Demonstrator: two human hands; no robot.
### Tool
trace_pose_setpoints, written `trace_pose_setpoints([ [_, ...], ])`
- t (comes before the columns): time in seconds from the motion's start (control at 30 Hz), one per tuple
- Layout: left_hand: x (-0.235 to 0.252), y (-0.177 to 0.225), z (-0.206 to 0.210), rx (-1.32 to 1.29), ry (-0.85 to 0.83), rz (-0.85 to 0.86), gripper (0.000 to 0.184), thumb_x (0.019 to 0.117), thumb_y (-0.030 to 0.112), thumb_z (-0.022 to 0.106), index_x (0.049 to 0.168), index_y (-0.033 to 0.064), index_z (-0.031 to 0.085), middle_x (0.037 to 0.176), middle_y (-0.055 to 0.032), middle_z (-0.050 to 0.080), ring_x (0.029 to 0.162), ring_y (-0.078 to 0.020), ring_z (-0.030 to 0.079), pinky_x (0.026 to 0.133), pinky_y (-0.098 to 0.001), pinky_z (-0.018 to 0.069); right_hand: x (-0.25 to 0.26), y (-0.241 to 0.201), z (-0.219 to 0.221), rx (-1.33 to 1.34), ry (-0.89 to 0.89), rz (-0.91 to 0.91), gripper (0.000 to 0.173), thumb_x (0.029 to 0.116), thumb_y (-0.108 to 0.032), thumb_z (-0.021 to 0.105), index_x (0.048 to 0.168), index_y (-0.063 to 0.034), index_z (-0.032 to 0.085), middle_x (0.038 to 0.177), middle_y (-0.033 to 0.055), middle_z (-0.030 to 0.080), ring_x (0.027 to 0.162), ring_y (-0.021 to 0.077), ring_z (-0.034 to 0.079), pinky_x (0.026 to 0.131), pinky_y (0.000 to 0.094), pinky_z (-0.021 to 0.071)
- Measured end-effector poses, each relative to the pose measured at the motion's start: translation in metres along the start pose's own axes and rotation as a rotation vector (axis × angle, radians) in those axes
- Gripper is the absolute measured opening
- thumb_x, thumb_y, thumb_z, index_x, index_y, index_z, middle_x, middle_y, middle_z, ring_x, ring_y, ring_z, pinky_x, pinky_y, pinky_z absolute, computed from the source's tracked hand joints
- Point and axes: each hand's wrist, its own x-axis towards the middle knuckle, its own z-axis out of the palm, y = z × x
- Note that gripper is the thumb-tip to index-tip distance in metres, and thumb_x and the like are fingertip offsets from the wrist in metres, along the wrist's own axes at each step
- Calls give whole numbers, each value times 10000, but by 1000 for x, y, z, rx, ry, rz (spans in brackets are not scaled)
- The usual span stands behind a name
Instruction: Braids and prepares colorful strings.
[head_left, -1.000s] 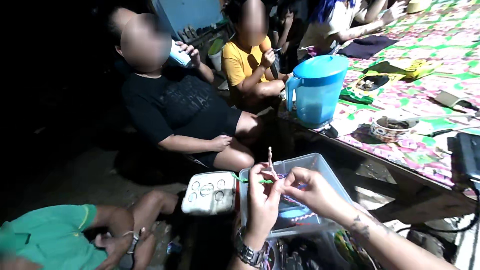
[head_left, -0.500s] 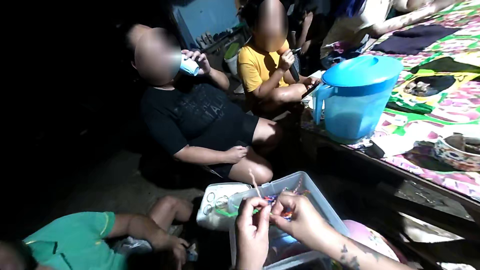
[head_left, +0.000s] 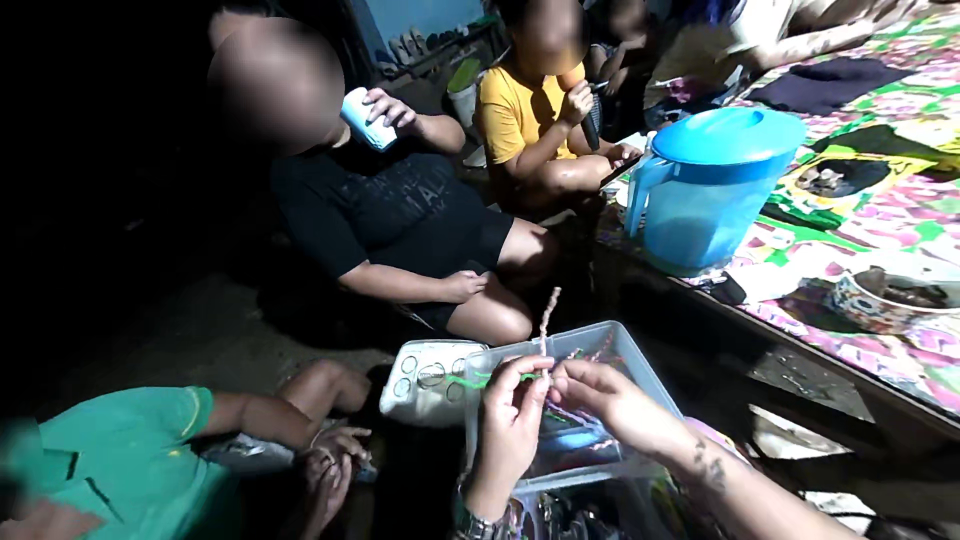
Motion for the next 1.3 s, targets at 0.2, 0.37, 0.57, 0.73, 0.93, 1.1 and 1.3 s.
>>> trace_pose_setpoints([
  [0.2,0,5,26,-178,-67,-11,108,942,-25,611,1016,-56,683,1042,-76,668,845,-51,653,764,-222,584,-28,-3,-12,56,22,28,274,1053,-154,422,999,-125,690,848,-93,668,773,14,628,751,221,550],
  [0.37,1,18,48,-279,-63,29,160,910,-102,615,1051,-138,683,1018,-152,690,861,-81,656,806,-231,563,-52,-2,-24,182,31,-24,315,1063,-170,442,1015,-279,733,851,-146,709,770,-9,643,748,207,556],
  [0.57,-6,34,55,-397,-60,-17,134,906,-116,628,1039,-129,634,936,-103,646,712,-28,594,667,-182,533,-68,-12,-28,220,-54,-7,312,1069,-153,464,1064,-267,754,940,-118,747,860,19,683,834,231,576],
  [0.73,-12,38,53,-315,-82,-38,132,948,-76,599,1060,-128,647,940,-117,643,671,-36,586,623,-187,528,-69,-9,-24,212,-29,-17,314,1052,-129,473,1030,-235,767,937,-94,751,859,37,686,823,237,576],
  [0.93,-14,37,33,-257,-59,-29,145,923,-84,616,1057,-138,633,958,-120,664,786,-52,629,738,-216,550,-57,-4,-9,101,84,-83,248,1015,-114,548,968,-231,761,896,-110,754,825,18,692,798,223,584],
  [1.1,-17,39,21,-211,79,-73,171,893,-55,669,1054,-84,617,909,-54,662,802,-50,655,752,-234,583,-51,-16,10,-56,201,-180,102,953,-110,639,947,-157,729,859,-115,726,780,5,684,745,203,591],
  [1.3,-19,31,10,-186,34,-187,119,918,-12,666,1035,11,666,946,-7,686,810,-46,655,748,-236,576,-42,-18,14,6,214,-121,61,949,-95,664,905,-124,694,788,-94,685,706,-17,624,681,165,532],
])
